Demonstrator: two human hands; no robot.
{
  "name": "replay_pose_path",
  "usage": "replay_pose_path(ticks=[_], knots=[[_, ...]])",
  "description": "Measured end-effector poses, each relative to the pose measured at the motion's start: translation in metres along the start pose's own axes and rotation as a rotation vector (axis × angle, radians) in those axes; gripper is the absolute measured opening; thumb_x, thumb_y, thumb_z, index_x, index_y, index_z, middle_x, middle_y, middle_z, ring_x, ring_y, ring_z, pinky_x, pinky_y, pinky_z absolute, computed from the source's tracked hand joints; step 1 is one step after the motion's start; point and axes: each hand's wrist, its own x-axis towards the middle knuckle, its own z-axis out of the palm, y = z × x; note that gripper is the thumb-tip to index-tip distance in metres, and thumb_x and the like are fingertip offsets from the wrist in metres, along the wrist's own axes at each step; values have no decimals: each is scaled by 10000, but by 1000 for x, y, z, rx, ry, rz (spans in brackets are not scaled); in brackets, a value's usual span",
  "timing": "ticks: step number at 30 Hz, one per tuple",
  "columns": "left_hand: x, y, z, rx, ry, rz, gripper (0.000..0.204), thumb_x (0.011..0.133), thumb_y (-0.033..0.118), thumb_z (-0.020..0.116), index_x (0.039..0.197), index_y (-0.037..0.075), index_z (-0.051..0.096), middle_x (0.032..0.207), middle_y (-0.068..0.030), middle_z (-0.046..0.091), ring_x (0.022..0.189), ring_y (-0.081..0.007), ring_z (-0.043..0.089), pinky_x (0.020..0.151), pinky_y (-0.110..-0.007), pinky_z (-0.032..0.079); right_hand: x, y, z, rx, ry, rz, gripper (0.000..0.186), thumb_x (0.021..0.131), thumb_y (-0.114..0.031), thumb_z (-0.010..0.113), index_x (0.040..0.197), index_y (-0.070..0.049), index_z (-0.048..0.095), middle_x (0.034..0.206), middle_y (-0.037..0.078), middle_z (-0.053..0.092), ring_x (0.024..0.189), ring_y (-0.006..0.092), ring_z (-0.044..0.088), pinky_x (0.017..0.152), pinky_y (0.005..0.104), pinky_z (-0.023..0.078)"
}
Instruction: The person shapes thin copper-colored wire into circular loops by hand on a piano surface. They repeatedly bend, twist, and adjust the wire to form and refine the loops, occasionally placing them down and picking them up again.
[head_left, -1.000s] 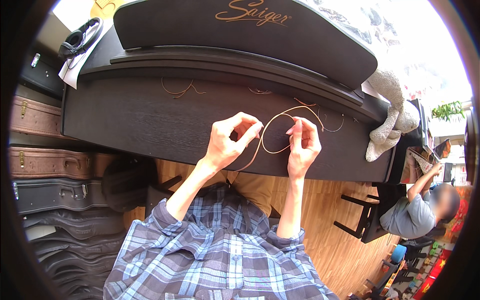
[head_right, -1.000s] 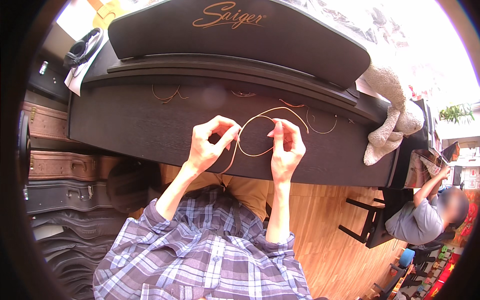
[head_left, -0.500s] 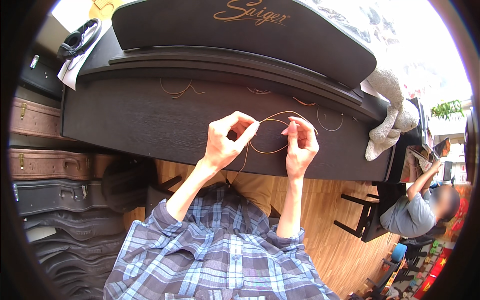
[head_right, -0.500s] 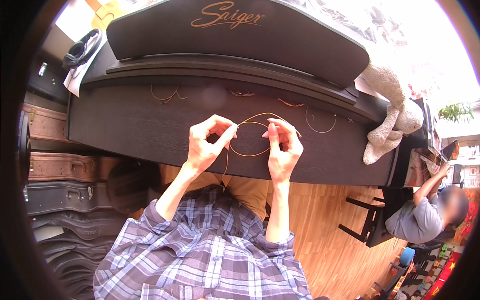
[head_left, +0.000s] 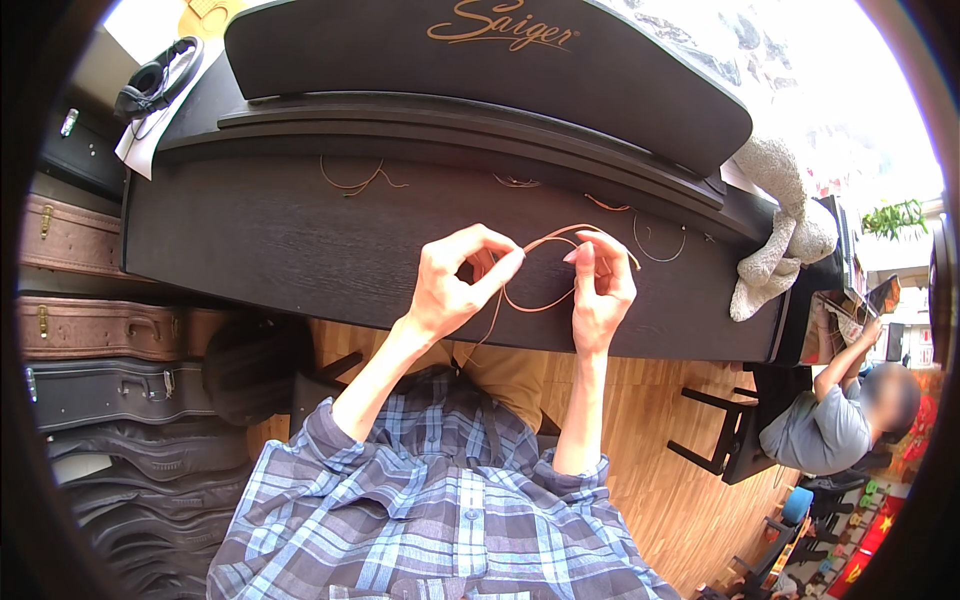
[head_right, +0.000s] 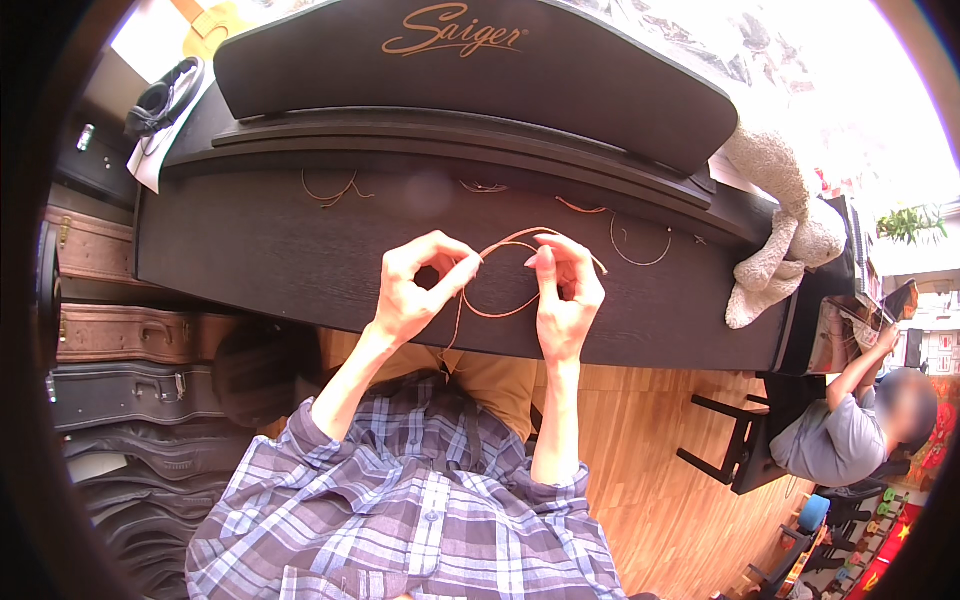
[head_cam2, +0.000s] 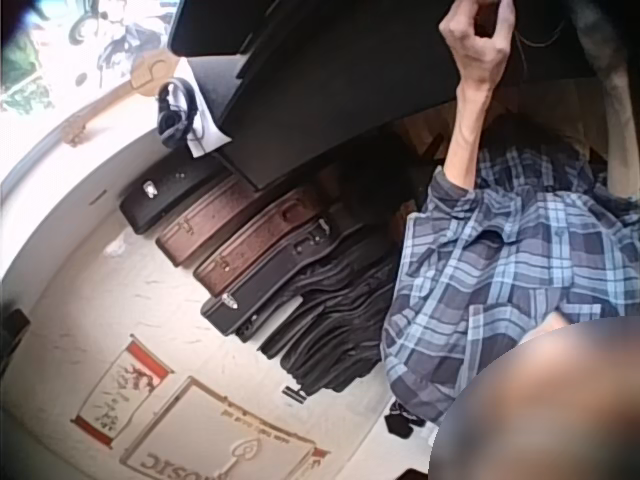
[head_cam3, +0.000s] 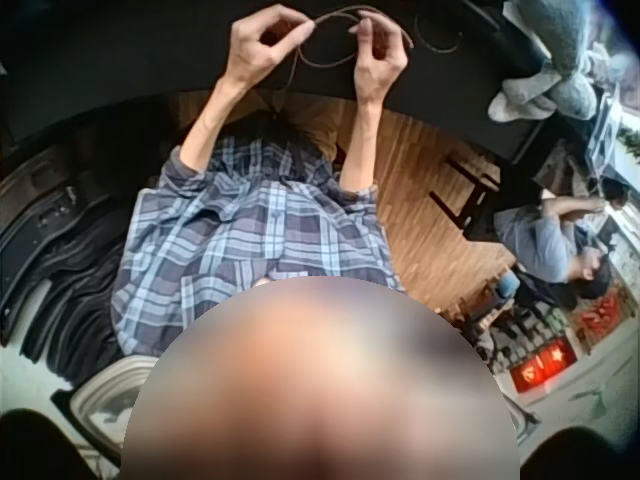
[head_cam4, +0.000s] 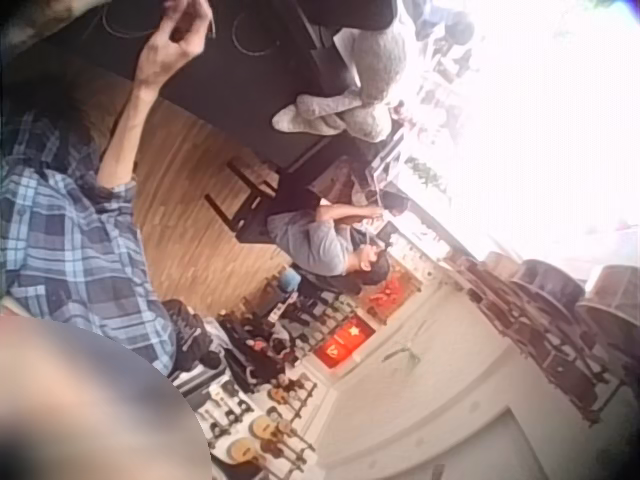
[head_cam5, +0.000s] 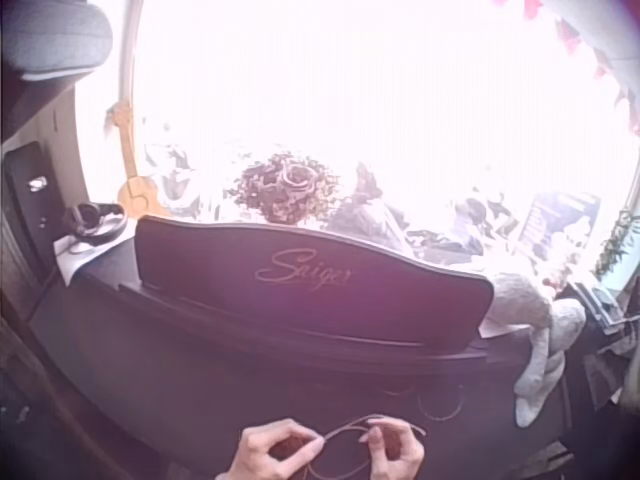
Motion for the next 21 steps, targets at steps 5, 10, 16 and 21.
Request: replay_pose_path(ticks=[5,10,16,21], knots=[[-2,-3,-3,-8,-117,102,78,862,100,801,861,58,736,668,16,660,525,-28,529,495,-209,395,2,2,-2,-122,-110,-142,105,973,-103,725,1067,-59,744,820,-37,652,598,11,426,540,200,311],[-1,0,-3,-4,-21,43,62,881,75,777,872,43,725,698,-2,684,568,-44,584,537,-212,439,1,3,-1,-116,-43,-124,103,966,-102,732,1061,-69,753,809,-38,654,591,0,425,533,188,298],[1,3,-2,-10,57,-45,55,946,72,720,957,20,706,769,-24,723,620,-50,634,580,-201,486,0,-1,1,-129,-20,-88,137,984,-97,712,1116,-60,721,821,-26,664,625,-3,475,550,172,331],[0,5,-2,-58,-67,-95,81,972,77,696,1036,30,709,792,-23,736,608,-36,614,560,-199,473,0,-3,1,44,89,-7,197,1003,-83,683,1193,-43,650,869,-5,665,733,25,583,599,173,418]])
